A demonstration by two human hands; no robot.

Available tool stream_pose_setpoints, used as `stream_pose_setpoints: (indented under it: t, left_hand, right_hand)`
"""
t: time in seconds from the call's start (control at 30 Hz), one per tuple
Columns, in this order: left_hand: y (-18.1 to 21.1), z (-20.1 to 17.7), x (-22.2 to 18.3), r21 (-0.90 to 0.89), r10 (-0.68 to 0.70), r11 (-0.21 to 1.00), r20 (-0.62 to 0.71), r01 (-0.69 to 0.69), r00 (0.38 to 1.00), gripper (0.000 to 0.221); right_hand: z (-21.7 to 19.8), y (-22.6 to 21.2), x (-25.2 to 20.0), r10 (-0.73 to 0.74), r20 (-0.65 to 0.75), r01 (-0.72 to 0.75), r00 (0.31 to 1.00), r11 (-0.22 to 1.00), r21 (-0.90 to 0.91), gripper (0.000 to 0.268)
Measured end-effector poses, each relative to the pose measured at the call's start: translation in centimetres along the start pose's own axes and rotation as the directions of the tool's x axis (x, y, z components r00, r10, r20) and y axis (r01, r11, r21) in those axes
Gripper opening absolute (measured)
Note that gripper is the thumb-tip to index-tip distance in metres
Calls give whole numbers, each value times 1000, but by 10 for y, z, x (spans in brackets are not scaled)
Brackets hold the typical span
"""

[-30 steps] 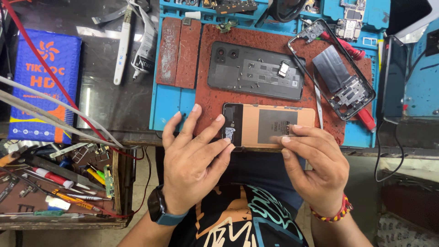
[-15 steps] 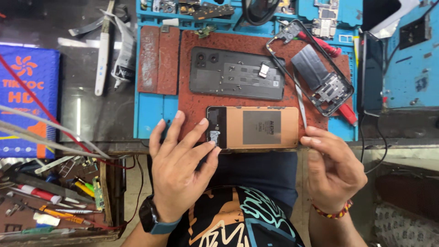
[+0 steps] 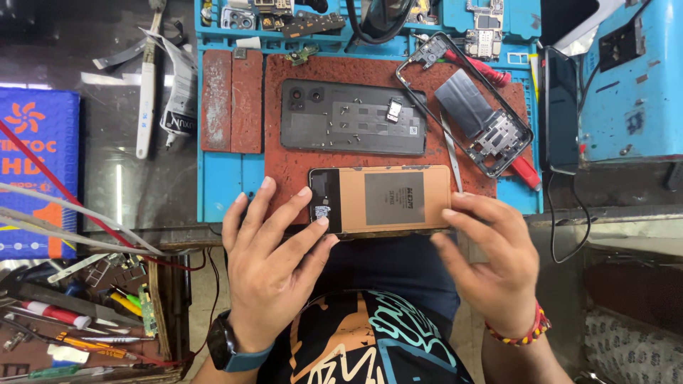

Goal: The person disassembles a mobile phone by removing the internal components and separating the screen, then handles a replacement screen and circuit boards on a workbench.

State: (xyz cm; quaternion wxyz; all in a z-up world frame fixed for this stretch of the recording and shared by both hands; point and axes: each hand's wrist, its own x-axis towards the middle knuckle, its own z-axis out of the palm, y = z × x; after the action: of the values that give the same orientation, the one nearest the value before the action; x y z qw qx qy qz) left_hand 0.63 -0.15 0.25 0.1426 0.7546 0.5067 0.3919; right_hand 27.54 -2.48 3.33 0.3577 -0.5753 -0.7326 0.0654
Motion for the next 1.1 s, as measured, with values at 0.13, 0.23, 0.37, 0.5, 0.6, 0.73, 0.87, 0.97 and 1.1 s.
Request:
stream_pose_setpoints:
  t: [0.13, 0.23, 0.37, 0.5, 0.6, 0.73, 0.87, 0.97, 1.1]
  left_hand:
    - [-1, -1, -2, 17, 3, 1000, -20, -3, 1000, 22]
    - [-1, -1, -2, -24, 0, 1000, -13, 0, 1000, 21]
    - [-2, 0, -2, -41, 6, 999, -8, -6, 1000, 22]
    - [-2, 0, -3, -44, 8, 999, -25, -9, 1000, 23]
    - [-2, 1, -2, -58, -6, 998, -48, 3, 999, 22]
    - [-4, 0, -2, -60, -1, 998, -45, -1, 999, 21]
    - [-5, 0, -4, -60, 6, 998, -48, -9, 999, 20]
    - [-5, 1, -4, -65, 6, 998, -61, -10, 998, 19]
    - [-7, 3, -5, -67, 10, 998, -64, -14, 998, 18]
  right_hand:
    - [0, -12, 8, -41, 116, 51, 992, 995, -91, 37]
    - [1, -17, 9, -29, 122, 43, 992, 993, -108, 36]
    - [3, -16, 6, 14, 74, -9, 997, 998, -65, 32]
    - [5, -19, 1, 11, 27, -11, 1000, 1000, 13, 30]
    - [4, -24, -2, 270, 227, -348, 936, 611, 711, 32]
    - [16, -18, 11, 100, 499, -481, 861, -160, 862, 37]
    - [23, -24, 30, -20, 500, -475, 866, -346, 809, 43]
    - [27, -35, 35, 27, 569, -546, 822, -248, 800, 47]
    - [33, -46, 41, 3, 596, -587, 803, -169, 791, 50]
